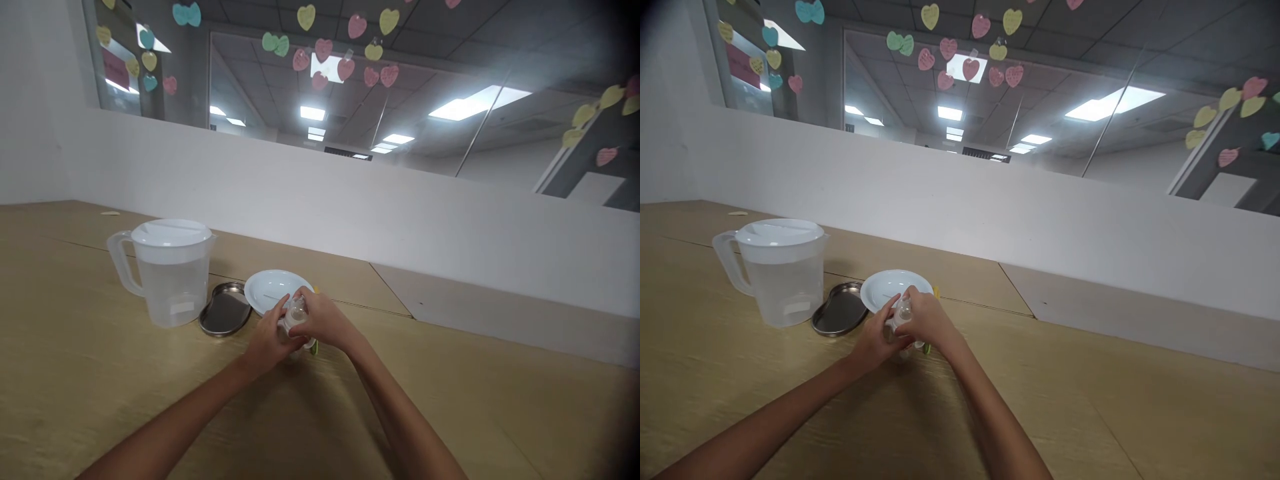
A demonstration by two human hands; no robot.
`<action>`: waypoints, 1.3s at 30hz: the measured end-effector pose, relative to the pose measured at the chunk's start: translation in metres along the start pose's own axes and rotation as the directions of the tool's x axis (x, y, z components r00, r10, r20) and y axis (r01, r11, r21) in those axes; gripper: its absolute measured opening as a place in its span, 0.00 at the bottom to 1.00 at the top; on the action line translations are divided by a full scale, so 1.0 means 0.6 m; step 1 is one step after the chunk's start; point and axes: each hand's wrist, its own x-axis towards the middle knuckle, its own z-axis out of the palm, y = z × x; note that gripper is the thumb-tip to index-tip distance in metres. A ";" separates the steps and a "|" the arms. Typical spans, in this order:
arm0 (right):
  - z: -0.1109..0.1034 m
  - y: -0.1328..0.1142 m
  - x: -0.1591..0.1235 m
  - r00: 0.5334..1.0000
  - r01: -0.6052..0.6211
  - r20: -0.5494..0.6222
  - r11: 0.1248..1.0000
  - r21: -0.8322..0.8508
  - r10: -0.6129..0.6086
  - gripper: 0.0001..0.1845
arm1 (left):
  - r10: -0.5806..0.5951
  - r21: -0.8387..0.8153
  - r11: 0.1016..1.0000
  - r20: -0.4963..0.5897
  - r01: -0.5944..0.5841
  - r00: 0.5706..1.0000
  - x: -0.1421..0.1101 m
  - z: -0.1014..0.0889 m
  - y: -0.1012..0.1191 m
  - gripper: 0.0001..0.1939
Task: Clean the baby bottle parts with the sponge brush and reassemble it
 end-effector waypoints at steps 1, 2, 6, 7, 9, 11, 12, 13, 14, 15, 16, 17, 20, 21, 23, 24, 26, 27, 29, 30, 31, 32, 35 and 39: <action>0.000 -0.001 0.000 1.000 -0.001 0.000 1.000 -0.010 0.001 0.26 | -0.003 0.000 1.000 0.003 0.003 1.000 0.000 0.000 0.001 0.44; -0.001 -0.002 0.000 1.000 -0.001 -0.001 1.000 -0.022 0.001 0.25 | -0.005 0.003 1.000 0.005 0.005 1.000 0.000 -0.001 0.002 0.44; -0.003 -0.004 0.001 1.000 0.002 -0.006 0.997 -0.074 -0.002 0.23 | 0.015 0.013 1.000 0.005 -0.015 1.000 0.001 -0.001 0.004 0.42; -0.003 -0.004 0.001 1.000 0.002 -0.006 0.997 -0.079 -0.003 0.23 | 0.028 0.012 1.000 0.004 -0.028 1.000 0.001 -0.001 0.004 0.41; -0.003 -0.003 0.001 1.000 0.006 -0.005 0.997 -0.076 -0.006 0.23 | 0.052 0.015 0.999 0.004 -0.052 0.999 0.002 0.000 0.003 0.40; -0.003 -0.001 0.001 1.000 0.010 -0.008 0.998 -0.063 -0.011 0.23 | 0.070 0.021 0.997 0.009 -0.070 0.998 0.003 0.000 0.002 0.39; -0.003 0.001 0.001 1.000 0.010 -0.012 0.998 -0.058 -0.011 0.23 | 0.073 0.025 0.997 0.009 -0.073 0.997 0.003 0.001 0.001 0.39; -0.003 0.002 0.001 1.000 0.010 -0.017 0.998 -0.057 -0.011 0.23 | 0.072 0.029 0.997 0.008 -0.072 0.997 0.003 0.001 0.001 0.39; -0.003 0.004 0.002 1.000 0.011 -0.022 0.998 -0.058 -0.013 0.23 | 0.069 0.033 0.997 0.006 -0.069 0.998 0.002 0.002 0.001 0.39; -0.002 0.006 0.002 1.000 0.012 -0.024 0.998 -0.058 -0.014 0.24 | 0.064 0.040 0.997 0.004 -0.064 0.998 0.002 0.002 0.002 0.40; -0.002 0.008 0.002 1.000 0.015 -0.023 0.998 -0.055 -0.016 0.24 | 0.058 0.047 0.997 0.002 -0.058 0.998 0.001 0.003 0.002 0.40; -0.002 0.010 0.003 1.000 0.020 -0.022 0.999 -0.045 -0.021 0.25 | 0.053 0.053 0.997 0.003 -0.053 0.999 0.001 0.003 0.002 0.40; -0.002 0.014 0.003 0.999 0.035 -0.025 0.999 -0.004 -0.035 0.25 | 0.052 0.057 0.997 0.004 -0.052 0.999 0.000 0.004 0.002 0.40; -0.002 0.014 0.004 0.999 0.041 -0.027 0.999 0.002 -0.041 0.25 | 0.054 0.056 0.997 0.002 -0.054 0.999 -0.001 0.004 0.002 0.40; -0.002 0.013 0.004 0.999 0.042 -0.025 0.999 -0.002 -0.043 0.25 | 0.057 0.052 0.997 -0.002 -0.057 0.998 -0.001 0.003 0.001 0.39; -0.003 0.014 0.005 0.999 0.040 -0.021 0.999 -0.006 -0.040 0.25 | 0.057 0.048 0.997 -0.001 -0.056 0.998 -0.001 0.003 0.000 0.39; -0.003 0.015 0.007 0.999 0.035 -0.023 0.999 -0.016 -0.035 0.25 | 0.056 0.035 0.998 0.010 -0.057 0.998 -0.001 0.002 0.000 0.38; -0.003 0.017 0.008 0.999 0.037 -0.026 0.999 -0.016 -0.037 0.26 | 0.057 0.027 0.998 0.014 -0.058 0.998 -0.001 0.002 0.000 0.38; -0.003 0.022 0.011 0.999 0.046 -0.023 0.999 0.007 -0.046 0.26 | 0.057 0.017 0.998 0.018 -0.058 0.998 -0.001 0.001 0.001 0.37; -0.002 0.026 0.012 0.999 0.047 -0.011 0.998 0.034 -0.046 0.26 | 0.054 0.016 0.998 0.020 -0.055 0.998 -0.001 0.001 0.002 0.37; -0.001 0.028 0.014 0.999 0.043 0.007 0.997 0.067 -0.044 0.27 | 0.050 0.017 0.999 0.022 -0.050 0.999 -0.001 0.000 0.002 0.37; -0.001 0.031 0.014 0.999 0.035 0.023 0.995 0.097 -0.038 0.27 | 0.047 0.017 0.999 0.027 -0.048 0.999 -0.001 0.000 0.003 0.37; 0.001 0.032 0.014 1.000 0.006 0.029 0.992 0.122 -0.009 0.28 | 0.048 0.007 0.999 0.040 -0.048 0.998 -0.001 -0.001 0.003 0.37; 0.001 0.020 0.009 1.000 -0.027 0.009 0.996 0.085 0.026 0.27 | 0.041 -0.014 0.999 0.040 -0.040 0.998 -0.001 -0.002 0.003 0.38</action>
